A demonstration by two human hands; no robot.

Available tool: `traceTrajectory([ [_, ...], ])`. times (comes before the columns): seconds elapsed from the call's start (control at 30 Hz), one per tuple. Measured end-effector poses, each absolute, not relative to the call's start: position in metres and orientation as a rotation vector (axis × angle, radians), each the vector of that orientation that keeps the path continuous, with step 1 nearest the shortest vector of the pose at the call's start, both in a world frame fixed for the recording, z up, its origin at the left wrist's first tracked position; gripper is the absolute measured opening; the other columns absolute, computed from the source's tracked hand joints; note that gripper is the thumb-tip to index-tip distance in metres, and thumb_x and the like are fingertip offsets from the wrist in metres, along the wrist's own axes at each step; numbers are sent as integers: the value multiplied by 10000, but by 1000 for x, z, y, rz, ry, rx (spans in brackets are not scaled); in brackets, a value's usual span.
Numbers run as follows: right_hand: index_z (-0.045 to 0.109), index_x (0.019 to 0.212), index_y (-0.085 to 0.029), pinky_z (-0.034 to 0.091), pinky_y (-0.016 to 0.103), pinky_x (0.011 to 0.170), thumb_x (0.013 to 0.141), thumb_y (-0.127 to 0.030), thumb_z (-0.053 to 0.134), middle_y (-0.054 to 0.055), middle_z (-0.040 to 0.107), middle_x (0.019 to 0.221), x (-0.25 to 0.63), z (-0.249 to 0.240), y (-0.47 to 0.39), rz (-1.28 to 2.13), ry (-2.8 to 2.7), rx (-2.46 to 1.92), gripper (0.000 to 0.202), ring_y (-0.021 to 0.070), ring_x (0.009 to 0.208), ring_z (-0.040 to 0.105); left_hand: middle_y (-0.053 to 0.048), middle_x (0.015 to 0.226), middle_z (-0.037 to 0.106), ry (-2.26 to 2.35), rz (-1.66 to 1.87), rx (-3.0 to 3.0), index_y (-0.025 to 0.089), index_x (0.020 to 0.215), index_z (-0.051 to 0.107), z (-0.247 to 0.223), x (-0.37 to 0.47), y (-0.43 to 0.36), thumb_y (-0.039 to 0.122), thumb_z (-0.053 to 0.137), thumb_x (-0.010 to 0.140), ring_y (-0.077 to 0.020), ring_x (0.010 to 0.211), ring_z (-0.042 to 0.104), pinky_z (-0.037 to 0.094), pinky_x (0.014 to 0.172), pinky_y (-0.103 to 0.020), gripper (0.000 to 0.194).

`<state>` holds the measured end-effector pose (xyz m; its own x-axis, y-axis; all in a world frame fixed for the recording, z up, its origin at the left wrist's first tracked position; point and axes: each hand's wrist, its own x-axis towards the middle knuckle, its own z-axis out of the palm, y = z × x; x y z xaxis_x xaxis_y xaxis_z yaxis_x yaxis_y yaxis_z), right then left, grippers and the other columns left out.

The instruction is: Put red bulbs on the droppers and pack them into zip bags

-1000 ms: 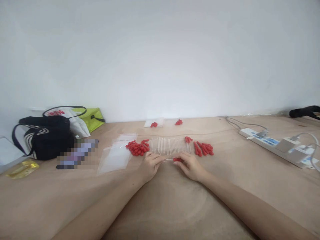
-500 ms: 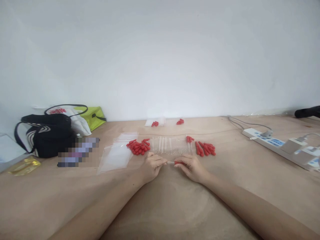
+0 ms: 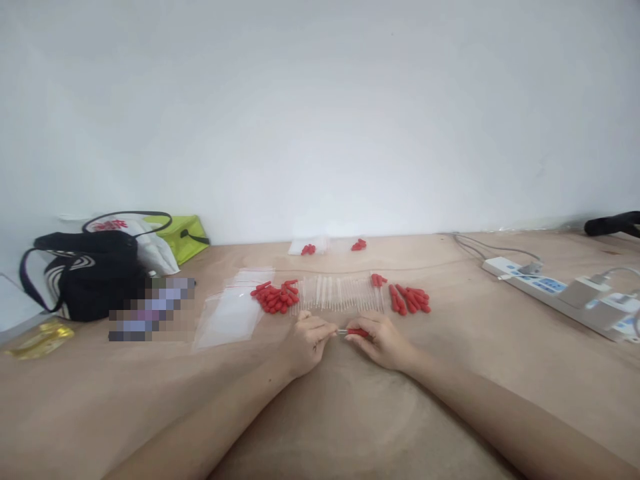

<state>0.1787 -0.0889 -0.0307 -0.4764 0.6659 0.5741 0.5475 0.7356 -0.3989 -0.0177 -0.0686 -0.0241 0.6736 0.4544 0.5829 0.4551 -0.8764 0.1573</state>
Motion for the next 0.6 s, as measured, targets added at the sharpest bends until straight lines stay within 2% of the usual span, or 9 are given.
traceTrajectory([
  [0.37,576,721,-166,391,228,574,781,-303,511,27,577,627,178,-33,-87,223,-2158,-903,163,123,610,517,8,655,640,-783,-1014,-2882,164,811,579,-25,-18,-70,137,393,839,-115,586,563,268,613,-282,189],
  [0.6,598,667,-171,399,226,546,763,-357,529,16,577,576,178,-26,-87,374,-2081,-911,221,114,559,518,13,673,650,-781,-1026,-2889,169,809,574,-27,-19,-69,152,390,846,-111,588,571,273,615,-278,189],
])
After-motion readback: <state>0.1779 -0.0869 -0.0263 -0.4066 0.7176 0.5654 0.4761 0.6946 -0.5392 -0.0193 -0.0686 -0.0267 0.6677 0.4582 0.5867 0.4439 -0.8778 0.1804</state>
